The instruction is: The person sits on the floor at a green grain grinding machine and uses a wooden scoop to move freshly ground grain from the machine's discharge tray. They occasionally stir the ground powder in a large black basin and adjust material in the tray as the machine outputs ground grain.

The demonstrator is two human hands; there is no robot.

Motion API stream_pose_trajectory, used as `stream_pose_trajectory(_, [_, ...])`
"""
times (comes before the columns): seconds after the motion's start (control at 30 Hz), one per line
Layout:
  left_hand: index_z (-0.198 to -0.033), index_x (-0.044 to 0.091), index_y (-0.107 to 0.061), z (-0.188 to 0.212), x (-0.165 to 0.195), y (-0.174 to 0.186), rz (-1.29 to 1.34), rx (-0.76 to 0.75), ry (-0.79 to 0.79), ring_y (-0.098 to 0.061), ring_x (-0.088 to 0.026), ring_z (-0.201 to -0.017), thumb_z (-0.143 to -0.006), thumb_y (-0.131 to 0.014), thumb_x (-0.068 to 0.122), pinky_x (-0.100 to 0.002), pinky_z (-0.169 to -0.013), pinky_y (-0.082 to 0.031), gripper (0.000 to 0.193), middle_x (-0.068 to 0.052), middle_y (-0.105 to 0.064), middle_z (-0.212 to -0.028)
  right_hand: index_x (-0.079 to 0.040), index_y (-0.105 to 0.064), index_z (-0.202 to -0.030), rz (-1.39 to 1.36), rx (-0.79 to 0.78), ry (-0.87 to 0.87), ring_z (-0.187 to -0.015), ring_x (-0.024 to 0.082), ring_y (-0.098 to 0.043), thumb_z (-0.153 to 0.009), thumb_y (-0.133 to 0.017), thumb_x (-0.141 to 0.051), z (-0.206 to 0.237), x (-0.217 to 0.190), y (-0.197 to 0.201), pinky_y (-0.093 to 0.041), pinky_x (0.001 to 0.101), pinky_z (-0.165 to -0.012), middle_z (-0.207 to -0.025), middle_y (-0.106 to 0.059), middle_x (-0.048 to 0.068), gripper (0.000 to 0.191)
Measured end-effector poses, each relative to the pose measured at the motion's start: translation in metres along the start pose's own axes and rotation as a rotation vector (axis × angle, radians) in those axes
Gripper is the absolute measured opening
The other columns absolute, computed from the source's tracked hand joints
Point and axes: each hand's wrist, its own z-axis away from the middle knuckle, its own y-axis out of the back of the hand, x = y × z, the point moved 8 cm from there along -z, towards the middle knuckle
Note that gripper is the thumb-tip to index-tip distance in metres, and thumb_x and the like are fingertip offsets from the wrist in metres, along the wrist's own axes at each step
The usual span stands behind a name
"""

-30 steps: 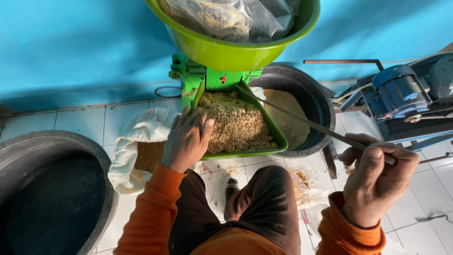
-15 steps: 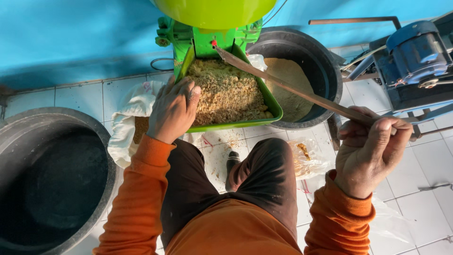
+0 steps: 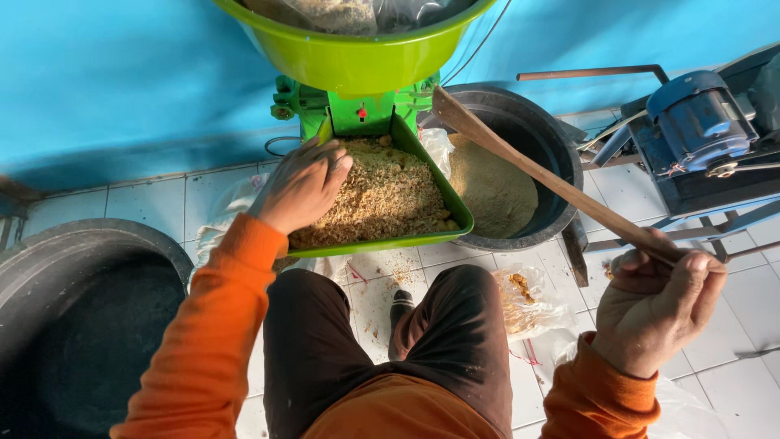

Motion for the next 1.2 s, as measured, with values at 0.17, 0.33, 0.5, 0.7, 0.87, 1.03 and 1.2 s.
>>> stream_pose_trajectory(0.17, [-0.086,0.003,-0.055,-0.044,-0.026,-0.037,-0.034,-0.32,0.127,-0.063,-0.04,-0.087,-0.112,-0.024,0.043,-0.053,-0.093,-0.05,0.057,-0.02,-0.06,-0.086,-0.002,-0.05,-0.115,-0.047,0.068,-0.043,-0.088,0.022,-0.063,-0.126,-0.053,-0.018,0.0,0.011,0.028,-0.054,0.0277,-0.079,-0.115,-0.066,0.023,0.019])
stream_pose_trajectory(0.33, [-0.078,0.003,-0.051,-0.05,-0.049,-0.065,-0.034,-0.524,0.197,-0.059,-0.04,-0.08,-0.107,-0.01,0.053,-0.058,-0.097,-0.041,0.07,-0.017,-0.055,-0.077,-0.001,-0.049,-0.112,-0.064,0.084,-0.066,-0.098,0.022,-0.064,-0.129,-0.052,-0.016,0.002,0.014,0.04,-0.054,0.028,-0.085,-0.115,-0.065,0.023,0.023])
stream_pose_trajectory(0.5, [-0.084,0.002,-0.048,-0.03,-0.063,-0.07,0.143,-0.483,0.179,-0.058,-0.041,-0.075,-0.107,-0.011,0.055,-0.053,-0.09,-0.048,0.068,-0.02,-0.051,-0.076,-0.002,-0.05,-0.111,-0.086,0.108,-0.068,-0.096,0.022,-0.065,-0.127,-0.052,-0.016,0.003,0.015,0.04,-0.057,0.0285,-0.086,-0.112,-0.066,0.022,0.021])
stream_pose_trajectory(0.7, [-0.145,0.003,-0.051,-0.001,-0.035,-0.05,0.054,-0.312,-0.055,-0.056,-0.043,-0.116,-0.109,-0.007,0.049,-0.058,-0.104,-0.035,0.073,-0.023,-0.062,-0.121,-0.003,-0.051,-0.115,-0.115,0.065,-0.095,-0.089,0.022,-0.064,-0.125,-0.052,-0.015,0.007,0.018,0.021,-0.056,0.028,-0.083,-0.114,-0.07,0.024,0.016])
stream_pose_trajectory(0.87, [-0.149,0.011,-0.048,0.016,-0.023,-0.034,0.205,-0.291,0.235,-0.04,-0.032,-0.147,-0.105,-0.015,0.055,-0.066,-0.122,-0.006,0.071,-0.013,-0.05,-0.155,-0.003,-0.052,-0.115,-0.16,0.042,-0.143,-0.086,0.021,-0.066,-0.125,-0.053,-0.015,0.016,0.022,0.004,-0.057,0.0288,-0.08,-0.114,-0.071,0.023,0.016])
stream_pose_trajectory(1.03, [-0.155,0.009,-0.041,0.028,0.004,-0.011,0.224,-0.162,0.237,-0.039,-0.038,-0.147,-0.108,-0.018,0.053,-0.07,-0.118,-0.01,0.068,-0.017,-0.045,-0.158,-0.005,-0.053,-0.114,-0.184,0.004,-0.172,-0.084,0.022,-0.068,-0.125,-0.052,-0.018,0.022,0.024,0.0,-0.057,0.0282,-0.077,-0.112,-0.071,0.022,0.017])
stream_pose_trajectory(1.2, [-0.157,0.009,-0.038,0.044,0.015,-0.008,0.18,-0.096,0.28,-0.035,-0.039,-0.149,-0.11,-0.022,0.05,-0.068,-0.119,-0.012,0.064,-0.018,-0.04,-0.162,-0.001,-0.056,-0.115,-0.236,0.084,-0.166,-0.088,0.021,-0.068,-0.124,-0.053,-0.02,0.02,0.029,0.024,-0.056,0.0258,-0.077,-0.114,-0.071,0.024,0.022])
